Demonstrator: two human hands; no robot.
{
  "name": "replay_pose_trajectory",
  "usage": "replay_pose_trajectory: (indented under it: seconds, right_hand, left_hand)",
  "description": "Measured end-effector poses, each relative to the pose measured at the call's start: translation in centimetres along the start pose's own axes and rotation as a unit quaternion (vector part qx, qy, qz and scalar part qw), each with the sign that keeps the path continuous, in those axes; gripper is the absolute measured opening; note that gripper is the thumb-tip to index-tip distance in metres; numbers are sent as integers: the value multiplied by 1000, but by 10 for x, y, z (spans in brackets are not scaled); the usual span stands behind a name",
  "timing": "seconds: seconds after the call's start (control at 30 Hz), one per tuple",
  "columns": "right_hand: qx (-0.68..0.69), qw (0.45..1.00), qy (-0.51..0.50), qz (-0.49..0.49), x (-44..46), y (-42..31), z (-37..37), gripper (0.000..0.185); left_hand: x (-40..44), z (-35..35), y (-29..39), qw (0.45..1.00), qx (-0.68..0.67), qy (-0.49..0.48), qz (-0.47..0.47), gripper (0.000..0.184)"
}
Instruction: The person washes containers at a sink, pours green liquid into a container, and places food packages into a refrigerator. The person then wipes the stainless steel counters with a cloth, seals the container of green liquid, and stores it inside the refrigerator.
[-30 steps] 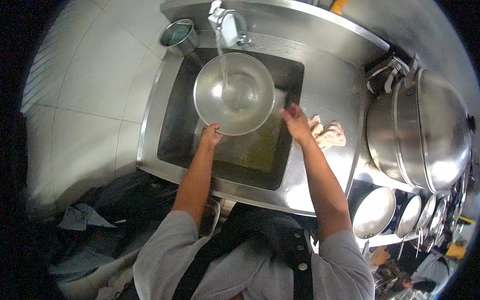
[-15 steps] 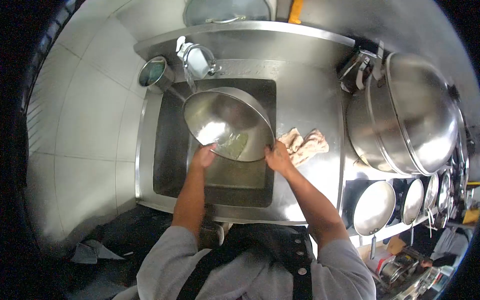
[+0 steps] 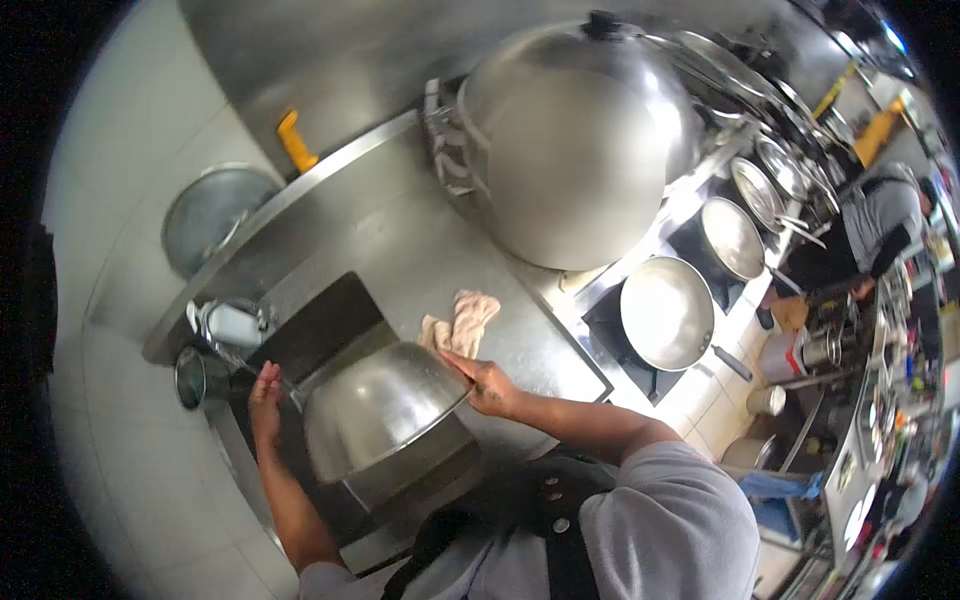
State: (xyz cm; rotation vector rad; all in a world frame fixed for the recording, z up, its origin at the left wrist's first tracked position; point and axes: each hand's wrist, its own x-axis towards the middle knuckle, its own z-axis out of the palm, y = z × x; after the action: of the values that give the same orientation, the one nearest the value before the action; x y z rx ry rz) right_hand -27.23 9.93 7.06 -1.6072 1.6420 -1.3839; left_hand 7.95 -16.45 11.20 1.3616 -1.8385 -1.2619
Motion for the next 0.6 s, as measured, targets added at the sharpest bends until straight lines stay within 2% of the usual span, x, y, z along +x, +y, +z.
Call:
replay_pose_trajectory:
  seconds: [0.07,0.17,0.2,0.3,0.33,0.43,0.53,0.6]
  right_hand:
    - [15,999,1,44,-14,-6,-9,66]
    - [33,997,58,40,-27,-9,-19,60]
    - [22,994,50,95,-30,-17,-25,57]
    - [38,967,17,252,-33,-47,-48,55]
    - [36,966,54,251,-37,-46,-47,50]
    - [-3,975,182,128,-47,-34,-45,22]
    - [36,967,165,193,-52,-49,-56,13]
    - [46,959,118,252,-56,-51,-61,15]
  left_hand:
    - [49,18,-27,984,169,-26,52,58]
    - [95,49,-32,901,419,61,93,65]
    - [114,49,-50,883,455,59,103,70]
    - [125,55,-39,871,490,35,35,70]
    - [126,54,-32,860,509,9,26,70]
    - [118,50,-32,812,582,-49,4,68]
    - [109,48,-53,740,671,-50,10,67]
    - [104,51,-47,730,681,-48,-27,67]
